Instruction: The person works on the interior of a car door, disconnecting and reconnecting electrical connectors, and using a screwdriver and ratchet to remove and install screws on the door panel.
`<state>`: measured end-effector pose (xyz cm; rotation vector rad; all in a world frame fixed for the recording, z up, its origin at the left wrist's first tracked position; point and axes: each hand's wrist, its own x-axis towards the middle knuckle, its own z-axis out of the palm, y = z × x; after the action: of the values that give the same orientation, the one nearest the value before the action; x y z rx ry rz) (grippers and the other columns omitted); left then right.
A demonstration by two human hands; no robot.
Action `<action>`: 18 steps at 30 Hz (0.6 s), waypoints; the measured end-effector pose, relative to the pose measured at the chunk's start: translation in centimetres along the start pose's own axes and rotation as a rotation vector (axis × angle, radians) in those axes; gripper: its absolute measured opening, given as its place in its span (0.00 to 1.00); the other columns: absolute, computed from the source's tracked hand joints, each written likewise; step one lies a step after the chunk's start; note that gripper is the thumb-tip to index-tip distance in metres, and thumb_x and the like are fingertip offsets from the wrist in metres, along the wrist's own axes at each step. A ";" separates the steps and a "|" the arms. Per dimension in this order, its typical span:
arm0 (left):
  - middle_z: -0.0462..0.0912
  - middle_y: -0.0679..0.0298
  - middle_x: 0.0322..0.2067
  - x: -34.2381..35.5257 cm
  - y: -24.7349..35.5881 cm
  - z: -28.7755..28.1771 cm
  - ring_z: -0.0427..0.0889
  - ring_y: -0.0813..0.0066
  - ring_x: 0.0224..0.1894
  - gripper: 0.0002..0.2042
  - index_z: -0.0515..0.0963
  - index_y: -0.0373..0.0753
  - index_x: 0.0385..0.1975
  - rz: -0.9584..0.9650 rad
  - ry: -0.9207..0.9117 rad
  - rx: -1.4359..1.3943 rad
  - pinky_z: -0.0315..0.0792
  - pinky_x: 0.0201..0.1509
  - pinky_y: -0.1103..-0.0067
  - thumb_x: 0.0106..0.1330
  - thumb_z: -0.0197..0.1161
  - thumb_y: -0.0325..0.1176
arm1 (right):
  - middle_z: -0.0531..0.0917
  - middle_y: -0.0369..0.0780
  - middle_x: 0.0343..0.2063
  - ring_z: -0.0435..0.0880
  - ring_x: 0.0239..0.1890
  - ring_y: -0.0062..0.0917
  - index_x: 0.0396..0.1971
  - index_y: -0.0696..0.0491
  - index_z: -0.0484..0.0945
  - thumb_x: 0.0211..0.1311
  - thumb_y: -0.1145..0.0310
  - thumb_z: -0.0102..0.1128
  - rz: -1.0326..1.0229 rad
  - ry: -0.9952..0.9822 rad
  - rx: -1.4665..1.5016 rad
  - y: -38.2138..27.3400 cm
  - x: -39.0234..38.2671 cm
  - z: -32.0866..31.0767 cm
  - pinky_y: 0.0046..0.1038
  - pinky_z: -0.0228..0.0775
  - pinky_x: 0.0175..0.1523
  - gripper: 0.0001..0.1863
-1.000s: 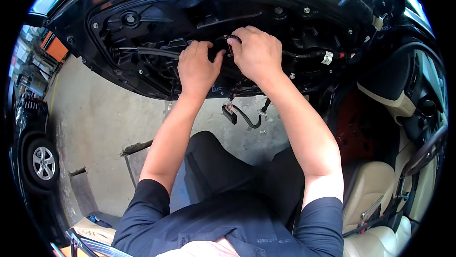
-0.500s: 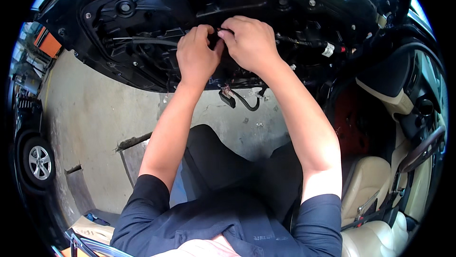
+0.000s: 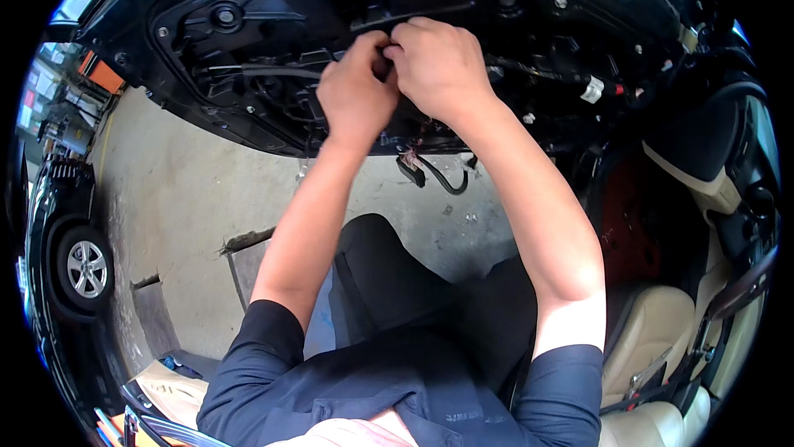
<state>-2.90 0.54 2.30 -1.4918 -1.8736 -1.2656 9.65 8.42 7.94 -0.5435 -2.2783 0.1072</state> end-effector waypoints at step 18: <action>0.88 0.68 0.31 1.9 -3.1 -1.7 0.88 0.62 0.26 0.11 0.85 0.47 0.43 0.328 -0.069 -0.017 0.79 0.29 0.72 0.61 0.73 0.33 | 0.87 0.44 0.33 0.89 0.39 0.47 0.36 0.55 0.86 0.65 0.71 0.69 -0.036 0.013 0.156 0.4 -2.2 -0.1 0.46 0.83 0.44 0.05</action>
<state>-6.68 0.10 3.40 -1.7844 -1.5775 -1.0902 11.19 7.86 6.37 -0.4204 -2.2430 0.2602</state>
